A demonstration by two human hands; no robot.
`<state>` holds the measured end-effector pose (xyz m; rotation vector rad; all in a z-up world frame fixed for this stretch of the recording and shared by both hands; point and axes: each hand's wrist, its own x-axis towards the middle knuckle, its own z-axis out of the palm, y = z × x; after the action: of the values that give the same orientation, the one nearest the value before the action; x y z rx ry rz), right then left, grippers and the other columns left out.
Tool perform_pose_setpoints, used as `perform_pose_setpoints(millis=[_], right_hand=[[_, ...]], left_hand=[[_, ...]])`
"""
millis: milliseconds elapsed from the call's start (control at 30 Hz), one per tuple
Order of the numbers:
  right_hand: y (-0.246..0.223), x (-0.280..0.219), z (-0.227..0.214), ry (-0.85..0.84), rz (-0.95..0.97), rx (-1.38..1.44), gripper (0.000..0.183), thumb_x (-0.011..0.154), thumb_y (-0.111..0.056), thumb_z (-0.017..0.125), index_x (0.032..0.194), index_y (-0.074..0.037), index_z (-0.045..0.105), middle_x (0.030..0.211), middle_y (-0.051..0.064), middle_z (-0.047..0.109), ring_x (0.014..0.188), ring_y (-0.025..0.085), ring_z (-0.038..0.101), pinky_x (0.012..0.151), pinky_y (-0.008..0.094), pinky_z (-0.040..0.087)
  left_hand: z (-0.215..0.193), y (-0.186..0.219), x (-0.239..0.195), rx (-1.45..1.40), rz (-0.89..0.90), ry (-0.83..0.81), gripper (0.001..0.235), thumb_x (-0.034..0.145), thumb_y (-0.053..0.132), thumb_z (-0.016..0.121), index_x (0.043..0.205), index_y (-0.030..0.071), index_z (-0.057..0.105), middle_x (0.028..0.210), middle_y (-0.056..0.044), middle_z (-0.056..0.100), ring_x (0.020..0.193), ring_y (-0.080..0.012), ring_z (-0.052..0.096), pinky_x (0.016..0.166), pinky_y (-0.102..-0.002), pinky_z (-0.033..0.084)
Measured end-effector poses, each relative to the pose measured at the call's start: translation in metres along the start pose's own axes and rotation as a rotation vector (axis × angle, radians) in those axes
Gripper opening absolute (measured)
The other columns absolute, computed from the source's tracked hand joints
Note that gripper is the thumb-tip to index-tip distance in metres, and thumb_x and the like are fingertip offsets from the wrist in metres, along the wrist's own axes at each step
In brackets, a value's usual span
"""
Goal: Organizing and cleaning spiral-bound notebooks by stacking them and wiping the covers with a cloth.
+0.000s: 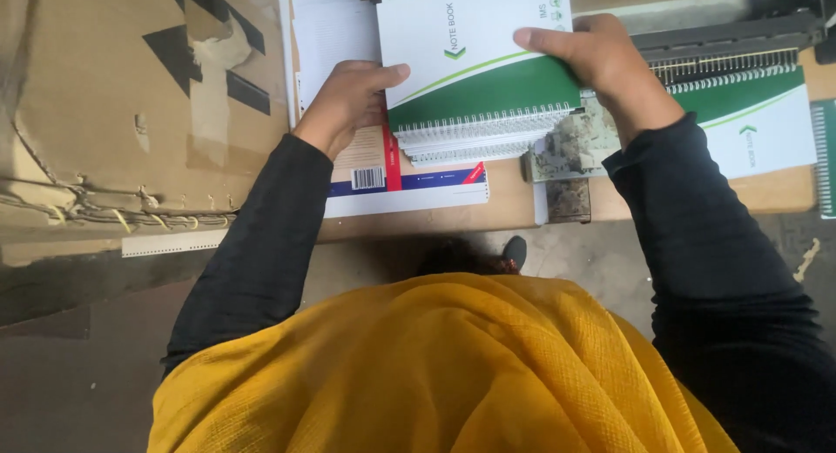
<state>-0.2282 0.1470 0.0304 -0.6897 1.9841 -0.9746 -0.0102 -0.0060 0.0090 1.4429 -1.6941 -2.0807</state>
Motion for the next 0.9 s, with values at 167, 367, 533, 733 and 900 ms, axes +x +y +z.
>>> perform_pose_setpoints(millis=[167,367,533,733,900], right_hand=[[0.011,0.012,0.000,0.006,-0.027,0.017,0.045,0.074,-0.048,0.076,0.102,-0.012,0.069,0.099,0.000,0.073,0.084,0.012,0.071,0.073,0.023,0.054],[0.017,0.014,0.000,-0.008,-0.051,-0.009,0.052,0.077,-0.049,0.073,0.111,-0.010,0.067,0.108,0.004,0.072,0.090,0.016,0.072,0.080,0.024,0.056],[0.025,0.019,0.001,-0.021,-0.118,0.051,0.056,0.076,-0.048,0.073,0.115,-0.008,0.066,0.113,0.007,0.070,0.096,0.018,0.071,0.082,0.026,0.055],[0.014,-0.001,0.002,-0.009,-0.184,0.154,0.054,0.080,-0.054,0.065,0.113,-0.011,0.067,0.111,0.004,0.070,0.098,0.017,0.069,0.084,0.026,0.052],[0.042,0.031,0.008,-0.008,-0.034,0.298,0.055,0.083,-0.037,0.066,0.125,-0.003,0.057,0.130,0.013,0.060,0.118,0.023,0.060,0.102,0.031,0.045]], left_hand=[[0.001,0.000,-0.003,0.025,-0.011,0.007,0.034,0.078,0.035,0.066,0.099,0.008,0.064,0.106,-0.006,0.074,0.092,-0.0185,0.069,0.081,-0.029,0.054],[-0.004,-0.005,0.009,0.073,0.038,-0.062,0.038,0.076,0.037,0.063,0.099,0.007,0.066,0.108,-0.006,0.073,0.098,-0.0198,0.070,0.084,-0.031,0.055],[-0.001,-0.015,0.019,0.178,0.198,-0.035,0.044,0.074,0.041,0.064,0.100,0.007,0.073,0.107,-0.005,0.074,0.098,-0.0166,0.072,0.087,-0.027,0.054],[0.016,-0.010,0.002,-0.189,0.186,-0.021,0.071,0.085,0.049,0.038,0.132,-0.003,0.053,0.138,-0.013,0.057,0.130,-0.0246,0.053,0.109,-0.031,0.037],[0.027,-0.019,0.022,-0.313,0.101,0.081,0.067,0.087,0.045,0.040,0.134,-0.002,0.050,0.137,-0.012,0.057,0.127,-0.0238,0.053,0.106,-0.032,0.040]])
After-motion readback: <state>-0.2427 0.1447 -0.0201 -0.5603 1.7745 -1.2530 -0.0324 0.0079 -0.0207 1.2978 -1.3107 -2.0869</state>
